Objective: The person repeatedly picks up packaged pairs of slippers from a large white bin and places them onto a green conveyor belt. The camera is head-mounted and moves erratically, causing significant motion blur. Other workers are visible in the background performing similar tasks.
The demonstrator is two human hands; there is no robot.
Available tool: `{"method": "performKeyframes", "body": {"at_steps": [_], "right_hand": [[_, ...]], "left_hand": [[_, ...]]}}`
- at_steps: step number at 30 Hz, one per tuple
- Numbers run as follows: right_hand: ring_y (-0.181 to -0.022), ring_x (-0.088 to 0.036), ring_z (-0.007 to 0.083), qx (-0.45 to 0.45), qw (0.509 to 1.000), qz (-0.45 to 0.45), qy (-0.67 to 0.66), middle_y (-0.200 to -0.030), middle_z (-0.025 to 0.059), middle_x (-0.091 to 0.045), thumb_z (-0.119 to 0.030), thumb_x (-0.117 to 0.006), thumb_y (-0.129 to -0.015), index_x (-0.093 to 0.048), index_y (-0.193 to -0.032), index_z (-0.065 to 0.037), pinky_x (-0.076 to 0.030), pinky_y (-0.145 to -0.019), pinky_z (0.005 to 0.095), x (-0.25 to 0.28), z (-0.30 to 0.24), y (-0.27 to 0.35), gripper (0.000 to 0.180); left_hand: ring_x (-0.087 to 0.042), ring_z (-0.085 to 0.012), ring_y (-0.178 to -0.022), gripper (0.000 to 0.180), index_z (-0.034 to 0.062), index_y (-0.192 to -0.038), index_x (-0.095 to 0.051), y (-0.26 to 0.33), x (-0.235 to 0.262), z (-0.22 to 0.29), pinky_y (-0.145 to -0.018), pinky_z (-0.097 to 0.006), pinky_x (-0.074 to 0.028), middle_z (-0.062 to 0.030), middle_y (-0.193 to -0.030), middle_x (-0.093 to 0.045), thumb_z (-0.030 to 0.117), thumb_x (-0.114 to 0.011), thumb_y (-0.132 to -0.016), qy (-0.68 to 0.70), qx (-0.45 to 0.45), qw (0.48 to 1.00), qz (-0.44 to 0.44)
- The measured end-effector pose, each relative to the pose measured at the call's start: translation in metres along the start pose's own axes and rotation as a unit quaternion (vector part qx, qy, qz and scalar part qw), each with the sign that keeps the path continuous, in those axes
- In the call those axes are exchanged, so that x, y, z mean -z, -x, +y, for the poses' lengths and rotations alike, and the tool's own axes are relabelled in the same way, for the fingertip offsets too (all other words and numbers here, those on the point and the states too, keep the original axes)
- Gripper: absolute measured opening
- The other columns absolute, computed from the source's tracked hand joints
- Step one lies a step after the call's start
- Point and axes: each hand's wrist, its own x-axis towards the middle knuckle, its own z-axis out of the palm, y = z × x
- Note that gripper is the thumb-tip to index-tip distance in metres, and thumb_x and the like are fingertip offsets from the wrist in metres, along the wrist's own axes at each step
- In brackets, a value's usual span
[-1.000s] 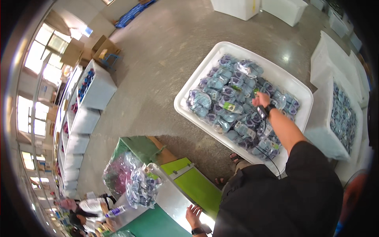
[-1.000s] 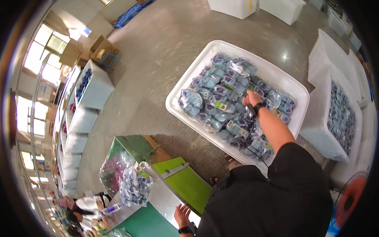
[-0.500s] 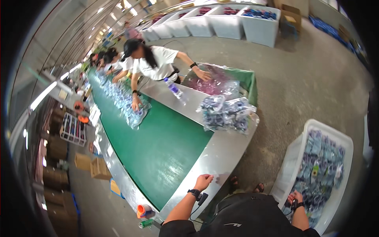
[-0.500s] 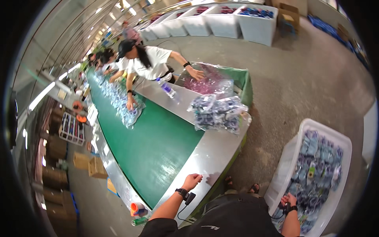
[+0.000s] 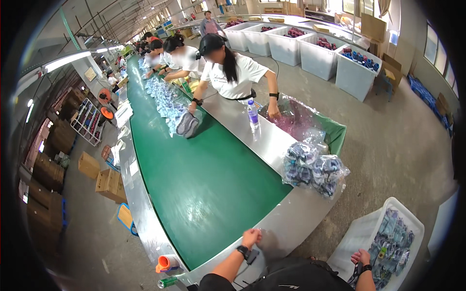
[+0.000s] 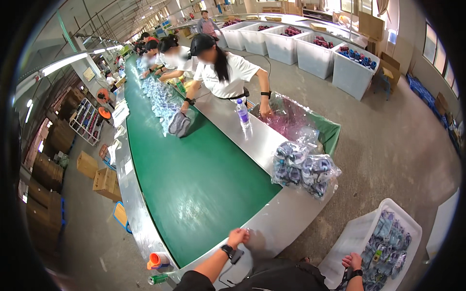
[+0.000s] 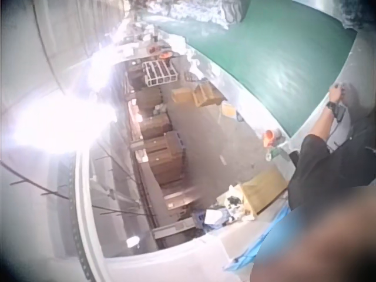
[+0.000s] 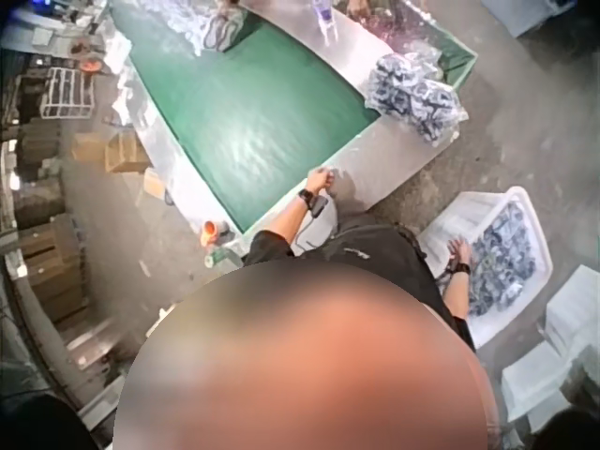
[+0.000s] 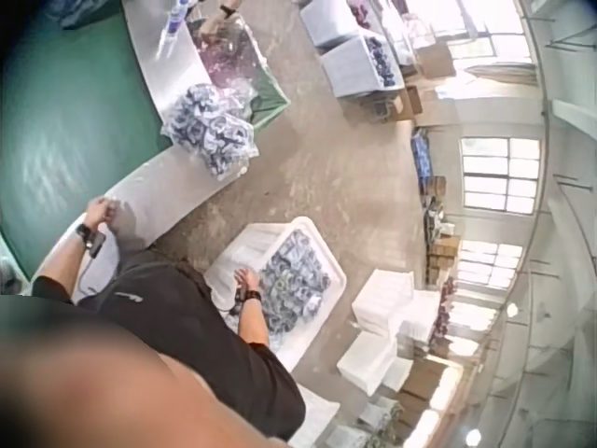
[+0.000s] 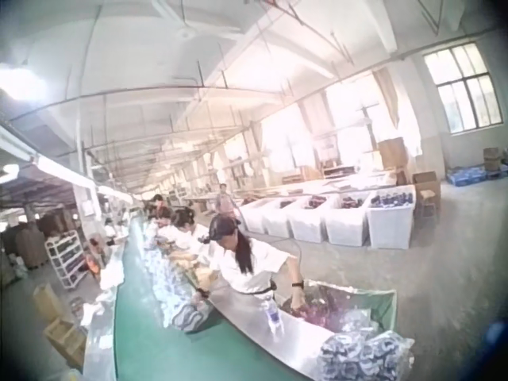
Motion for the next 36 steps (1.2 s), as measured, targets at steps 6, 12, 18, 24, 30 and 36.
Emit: {"method": "performKeyframes", "body": {"at_steps": [6, 12, 18, 24, 30, 36], "right_hand": [[-0.07, -0.066, 0.0387, -0.052, 0.992, -0.075, 0.085, -0.09, 0.02, -0.06, -0.02, -0.058, -0.093, -0.047, -0.112, -0.008, -0.058, -0.058, 0.0558, -0.06, 0.0, -0.001, 0.026], [-0.066, -0.067, 0.0425, -0.033, 0.986, -0.085, 0.136, -0.089, 0.0253, -0.061, -0.01, -0.055, -0.091, -0.047, -0.11, 0.0, -0.057, -0.055, 0.0583, -0.06, -0.01, -0.025, 0.023], [-0.067, -0.067, 0.0465, -0.025, 0.988, -0.068, 0.138, -0.089, 0.03, -0.059, -0.007, -0.053, -0.09, -0.043, -0.114, 0.008, -0.056, -0.053, 0.0605, -0.059, -0.007, -0.056, 0.03], [-0.064, -0.063, 0.045, -0.031, 0.991, -0.082, 0.105, -0.082, 0.0258, -0.055, -0.007, -0.052, -0.09, -0.042, -0.11, 0.004, -0.054, -0.052, 0.0605, -0.053, 0.011, -0.071, 0.025], [-0.071, -0.062, 0.0413, -0.148, 0.979, -0.076, 0.118, -0.093, 0.0222, -0.056, -0.024, -0.049, -0.095, -0.045, -0.11, 0.005, -0.055, -0.064, 0.0559, -0.021, 0.034, -0.092, 0.033], [-0.07, -0.063, 0.0278, -0.081, 0.976, -0.134, 0.15, -0.088, 0.0137, -0.064, -0.029, -0.061, -0.094, -0.052, -0.117, -0.005, -0.054, -0.059, 0.0392, -0.003, 0.043, -0.06, 0.034]], "left_hand": [[-0.059, -0.0087, -0.067, 0.03, 0.0056, -0.102, -0.064, 0.028, -0.023, -0.054, -0.057, -0.024, -0.049, -0.0008, -0.082, -0.063, 0.035, -0.062, -0.096, -0.047, 0.051, 0.99, -0.122], [-0.069, -0.0173, -0.079, 0.036, 0.0031, -0.112, -0.061, 0.032, -0.002, -0.063, -0.066, -0.03, -0.057, -0.007, -0.092, -0.068, 0.036, -0.056, -0.099, 0.14, 0.087, 0.983, -0.086], [-0.071, -0.0241, -0.082, 0.042, 0.0001, -0.116, -0.057, 0.037, -0.002, -0.058, -0.071, -0.037, -0.06, -0.0126, -0.099, -0.07, 0.039, -0.051, -0.1, 0.181, 0.085, 0.979, -0.047], [-0.072, -0.0252, -0.079, 0.039, -0.0008, -0.113, -0.056, 0.037, -0.006, -0.06, -0.07, -0.038, -0.06, -0.0131, -0.096, -0.071, 0.036, -0.053, -0.1, 0.173, 0.073, 0.981, -0.04], [-0.072, -0.0253, -0.079, 0.04, 0.0003, -0.113, -0.057, 0.034, -0.008, -0.061, -0.071, -0.037, -0.059, -0.0125, -0.095, -0.071, 0.037, -0.054, -0.099, 0.16, 0.078, 0.983, -0.039], [-0.072, -0.0284, -0.081, 0.037, -0.0005, -0.112, -0.057, 0.029, -0.007, -0.063, -0.072, -0.039, -0.061, -0.0154, -0.096, -0.071, 0.034, -0.056, -0.098, 0.158, 0.082, 0.983, -0.035]]}}
